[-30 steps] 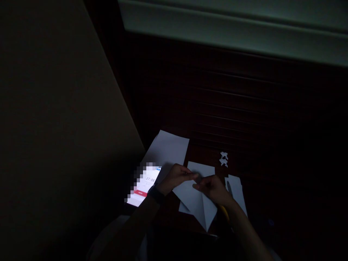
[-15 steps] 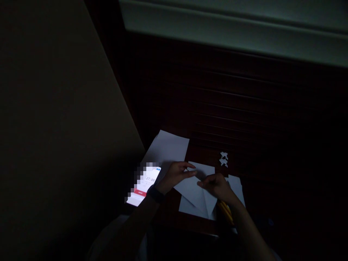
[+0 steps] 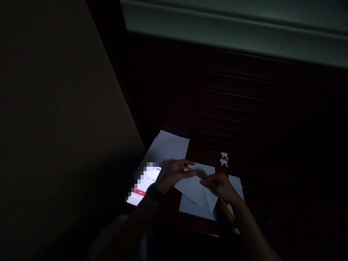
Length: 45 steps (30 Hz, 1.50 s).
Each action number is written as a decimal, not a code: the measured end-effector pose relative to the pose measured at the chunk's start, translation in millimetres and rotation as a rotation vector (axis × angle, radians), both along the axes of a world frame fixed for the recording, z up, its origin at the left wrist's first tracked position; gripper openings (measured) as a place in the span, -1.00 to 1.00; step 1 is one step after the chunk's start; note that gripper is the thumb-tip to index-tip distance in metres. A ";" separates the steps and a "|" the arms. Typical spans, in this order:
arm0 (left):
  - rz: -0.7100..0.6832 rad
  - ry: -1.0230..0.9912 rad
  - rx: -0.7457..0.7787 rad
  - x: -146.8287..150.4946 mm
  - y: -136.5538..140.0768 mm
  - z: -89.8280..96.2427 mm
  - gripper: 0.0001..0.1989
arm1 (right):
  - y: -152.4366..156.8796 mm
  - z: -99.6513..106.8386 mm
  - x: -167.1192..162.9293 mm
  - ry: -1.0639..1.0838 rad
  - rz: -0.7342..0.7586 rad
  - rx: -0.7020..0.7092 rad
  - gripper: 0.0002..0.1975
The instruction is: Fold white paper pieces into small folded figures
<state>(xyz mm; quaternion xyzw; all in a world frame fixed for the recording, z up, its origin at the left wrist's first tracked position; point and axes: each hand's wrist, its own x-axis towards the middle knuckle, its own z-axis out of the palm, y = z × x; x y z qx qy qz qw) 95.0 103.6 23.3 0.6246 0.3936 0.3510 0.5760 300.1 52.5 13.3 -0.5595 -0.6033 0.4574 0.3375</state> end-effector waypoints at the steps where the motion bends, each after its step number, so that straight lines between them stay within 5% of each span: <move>1: -0.051 -0.003 0.006 -0.3 -0.2 -1.2 -0.68 | -0.9 -0.9 0.7 -0.020 0.038 -0.008 -0.66; 7: -0.391 0.235 0.073 -2.1 -3.3 -19.3 -0.79 | -2.5 -13.6 -0.9 -0.153 0.207 -0.012 -0.70; 12: -0.408 0.355 0.055 -1.6 -3.0 -27.3 -0.75 | -0.1 -18.4 -2.4 -0.201 0.268 -0.022 -0.70; 38: -0.440 0.295 -0.004 -4.7 0.5 -15.1 -0.75 | -2.2 5.3 8.8 -0.127 0.271 -0.115 -0.64; 45: -0.372 0.349 0.026 -12.9 4.9 -9.3 -0.72 | -4.6 2.3 38.9 -0.129 0.261 -0.140 -0.65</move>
